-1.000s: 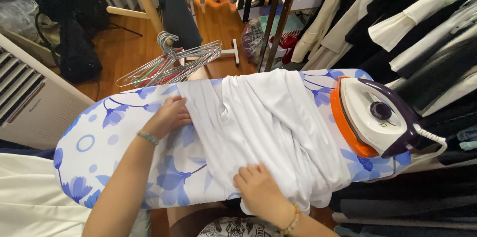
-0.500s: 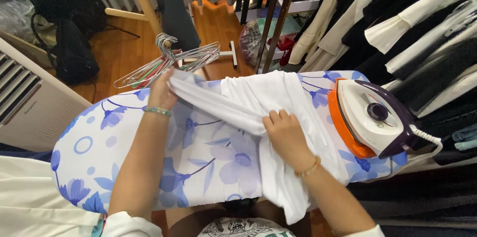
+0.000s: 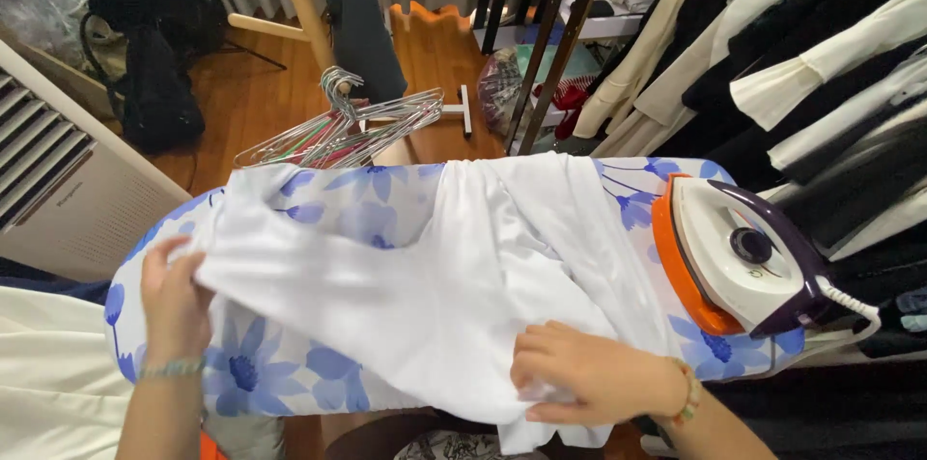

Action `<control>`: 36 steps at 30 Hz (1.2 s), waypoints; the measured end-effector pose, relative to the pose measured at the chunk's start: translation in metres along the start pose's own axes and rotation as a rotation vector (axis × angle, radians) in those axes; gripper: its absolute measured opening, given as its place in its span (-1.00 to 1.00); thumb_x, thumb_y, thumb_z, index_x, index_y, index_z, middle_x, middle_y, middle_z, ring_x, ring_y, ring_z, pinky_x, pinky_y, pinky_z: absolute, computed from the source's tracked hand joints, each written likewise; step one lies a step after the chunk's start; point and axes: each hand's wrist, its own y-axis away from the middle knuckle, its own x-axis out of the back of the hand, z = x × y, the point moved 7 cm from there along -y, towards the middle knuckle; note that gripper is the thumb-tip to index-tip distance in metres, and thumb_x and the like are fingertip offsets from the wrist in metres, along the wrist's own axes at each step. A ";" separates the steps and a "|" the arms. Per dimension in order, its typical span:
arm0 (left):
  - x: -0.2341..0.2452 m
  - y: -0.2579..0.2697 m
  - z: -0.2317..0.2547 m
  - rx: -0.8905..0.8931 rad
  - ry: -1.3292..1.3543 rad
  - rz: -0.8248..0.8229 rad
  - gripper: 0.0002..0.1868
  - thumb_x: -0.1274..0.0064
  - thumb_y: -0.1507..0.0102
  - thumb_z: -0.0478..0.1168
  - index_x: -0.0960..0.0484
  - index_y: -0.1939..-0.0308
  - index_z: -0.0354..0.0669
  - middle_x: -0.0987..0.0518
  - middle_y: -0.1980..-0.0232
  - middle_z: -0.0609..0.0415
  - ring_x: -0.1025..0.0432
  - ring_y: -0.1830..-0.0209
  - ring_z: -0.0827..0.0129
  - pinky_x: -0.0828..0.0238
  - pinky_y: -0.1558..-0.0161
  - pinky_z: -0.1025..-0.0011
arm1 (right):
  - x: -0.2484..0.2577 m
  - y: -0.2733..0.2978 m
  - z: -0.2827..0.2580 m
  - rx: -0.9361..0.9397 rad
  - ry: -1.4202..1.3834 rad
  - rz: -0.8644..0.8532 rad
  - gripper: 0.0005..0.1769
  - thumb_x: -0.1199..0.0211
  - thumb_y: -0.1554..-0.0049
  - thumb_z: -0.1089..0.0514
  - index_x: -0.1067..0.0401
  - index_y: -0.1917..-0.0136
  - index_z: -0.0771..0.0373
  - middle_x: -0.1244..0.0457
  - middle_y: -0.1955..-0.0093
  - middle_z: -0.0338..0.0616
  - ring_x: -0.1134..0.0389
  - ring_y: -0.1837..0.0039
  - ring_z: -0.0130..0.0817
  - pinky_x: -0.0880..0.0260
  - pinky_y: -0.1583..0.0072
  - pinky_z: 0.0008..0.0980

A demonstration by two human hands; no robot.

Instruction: Ironing a white long-sleeved shirt on a floral-patterned ironing board.

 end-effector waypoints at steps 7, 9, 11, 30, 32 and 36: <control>0.057 0.032 -0.013 -0.064 -0.453 -0.021 -0.77 0.03 -0.33 -0.29 -0.45 -0.07 -0.04 -0.47 0.48 0.01 -0.41 0.49 0.27 -0.24 0.36 0.40 | 0.044 0.006 0.168 -0.789 0.697 0.393 -0.23 -0.24 -0.12 -0.25 -0.16 -0.41 0.21 -0.11 -0.36 0.29 -0.20 -0.31 0.17 -0.32 -0.12 0.09; 0.049 0.043 -0.003 -0.013 -0.730 -0.031 -0.67 0.03 -0.34 -0.17 -0.42 -0.18 -0.06 -0.65 0.19 -0.05 -0.53 0.40 0.15 -0.31 0.14 0.27 | 0.063 0.008 0.194 -1.251 0.384 0.340 -0.07 -0.16 -0.11 -0.39 0.06 -0.50 0.17 0.00 -0.34 0.07 -0.16 -0.23 0.11 -0.35 -0.06 0.07; 0.042 0.045 0.004 -0.031 -0.804 -0.051 -0.67 0.07 -0.36 -0.15 -0.38 -0.20 -0.04 -0.65 0.31 -0.06 -0.50 0.37 0.14 -0.29 0.21 0.21 | 0.070 -0.005 0.192 -1.340 0.276 0.264 -0.31 0.11 -0.19 -0.12 0.05 -0.49 0.23 -0.09 -0.31 0.09 -0.26 -0.16 0.16 -0.39 -0.02 0.08; -0.026 0.100 -0.012 -0.034 -0.697 -0.226 -0.55 0.06 -0.26 -0.29 -0.23 -0.21 -0.11 -0.59 0.27 -0.05 -0.50 0.40 0.17 -0.41 0.26 0.28 | 0.011 -0.126 0.172 -0.315 1.236 0.288 -0.56 -0.05 -0.22 -0.14 -0.39 -0.10 0.25 -0.27 -0.01 -0.02 -0.27 0.10 -0.17 -0.26 0.02 -0.09; -0.031 0.089 -0.009 0.061 -0.535 -0.252 -0.55 0.05 -0.26 -0.36 -0.21 -0.21 -0.11 -0.61 0.20 -0.15 -0.54 0.34 0.10 -0.48 0.22 0.26 | -0.027 -0.120 0.114 -0.326 1.023 0.095 -0.34 -0.20 -0.09 -0.33 -0.30 -0.22 0.20 -0.24 -0.09 0.02 -0.27 -0.01 -0.08 -0.27 0.00 -0.06; -0.044 0.052 -0.019 0.220 -0.223 -0.400 -0.43 0.02 -0.26 -0.34 -0.11 -0.30 -0.10 -0.53 0.07 -0.34 -0.49 0.14 -0.05 -0.51 -0.02 0.09 | -0.079 -0.095 0.104 -0.318 0.775 -0.097 -0.08 -0.36 -0.01 -0.21 -0.13 -0.48 0.25 -0.18 -0.16 0.01 -0.25 -0.01 -0.10 -0.32 0.05 -0.17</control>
